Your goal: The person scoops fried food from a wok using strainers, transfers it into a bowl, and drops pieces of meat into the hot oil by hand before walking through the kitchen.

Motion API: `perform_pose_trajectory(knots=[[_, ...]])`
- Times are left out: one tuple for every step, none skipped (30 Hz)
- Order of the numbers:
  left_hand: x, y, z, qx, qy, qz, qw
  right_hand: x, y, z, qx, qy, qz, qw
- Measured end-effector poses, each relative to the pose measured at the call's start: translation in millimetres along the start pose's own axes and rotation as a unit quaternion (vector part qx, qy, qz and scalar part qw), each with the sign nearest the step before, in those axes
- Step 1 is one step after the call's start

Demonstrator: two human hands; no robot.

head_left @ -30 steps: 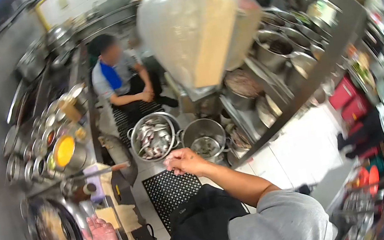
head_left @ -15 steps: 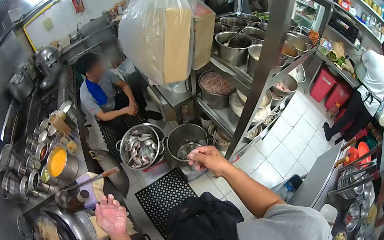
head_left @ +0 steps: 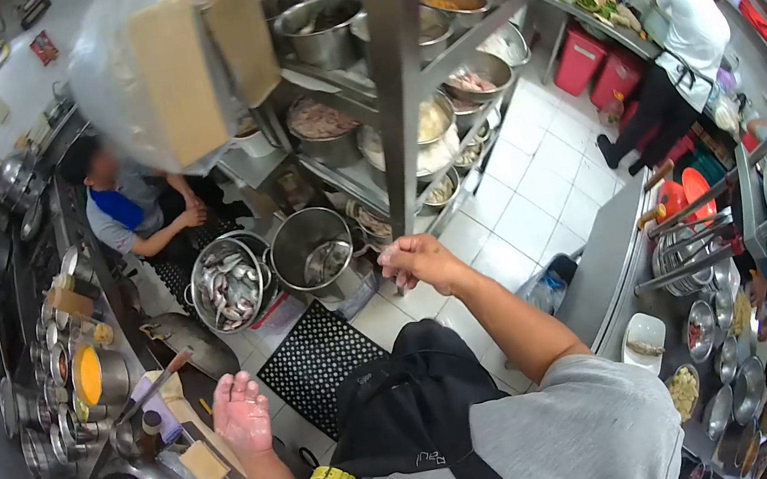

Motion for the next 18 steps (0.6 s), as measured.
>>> perform_pose_trajectory(knots=[[13, 9, 20, -0.05, 0.04, -0.015, 0.998, -2, 2, -16, -0.013, 0.01, 0.002, 1.0], [23, 21, 25, -0.054, 0.071, -0.03, 0.996, -5, 4, -35, -0.027, 0.021, 0.003, 0.999], [36, 36, 29, -0.058, 0.101, -0.047, 0.992, -8, 6, -56, -0.043, 0.032, 0.005, 0.999], [49, 50, 37, -0.06, 0.132, -0.065, 0.987, -11, 8, -80, -0.057, 0.053, 0.01, 0.997], [63, 65, 55, -0.111, 0.177, -0.07, 0.975, -13, 10, -107, -0.072, 0.074, 0.014, 0.995], [77, 83, 60, -0.128, 0.226, -0.081, 0.962, -16, 11, -136, -0.089, 0.095, 0.017, 0.991], [95, 104, 58, -0.144, 0.274, -0.092, 0.946, -18, 10, -168, -0.125, 0.102, 0.018, 0.987], [115, 126, 60, -0.16, 0.321, -0.103, 0.928, -18, 9, -201, -0.153, 0.13, 0.015, 0.979], [137, 146, 61, -0.177, 0.363, -0.121, 0.907, -20, 5, -235, -0.182, 0.159, 0.014, 0.97], [160, 165, 51, -0.171, 0.421, -0.149, 0.878, -22, 1, -268, -0.21, 0.187, 0.013, 0.959], [181, 183, 33, -0.162, 0.478, -0.176, 0.845, -19, -5, -300, -0.209, 0.244, -0.015, 0.947], [202, 198, 21, -0.152, 0.534, -0.205, 0.806, -14, -14, -327, -0.209, 0.301, -0.042, 0.93], [222, 210, 21, -0.151, 0.585, -0.256, 0.755, -6, -24, -351, -0.197, 0.328, -0.08, 0.921], [239, 220, 6, -0.113, 0.599, -0.315, 0.727, 5, -33, -369, -0.217, 0.355, -0.097, 0.904], [252, 229, -21, -0.075, 0.606, -0.368, 0.701, 8, -40, -387, -0.225, 0.379, -0.116, 0.89], [264, 238, -46, -0.033, 0.612, -0.417, 0.671, 13, -45, -405, -0.231, 0.399, -0.138, 0.877], [282, 248, -79, 0.1, 0.745, -0.425, 0.504, 19, -50, -420, -0.243, 0.397, -0.144, 0.874], [299, 256, -105, 0.281, 0.87, -0.335, 0.228, 24, -55, -431, -0.255, 0.394, -0.149, 0.87]])
Point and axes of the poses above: each hand's wrist, its own y-axis towards the middle knuckle, its own z-axis out of the palm, x = y × z, the point moved 1 cm from there along y, towards the middle knuckle, and after that the axes turned 9 degrees about -z, right-handed, at the moved point
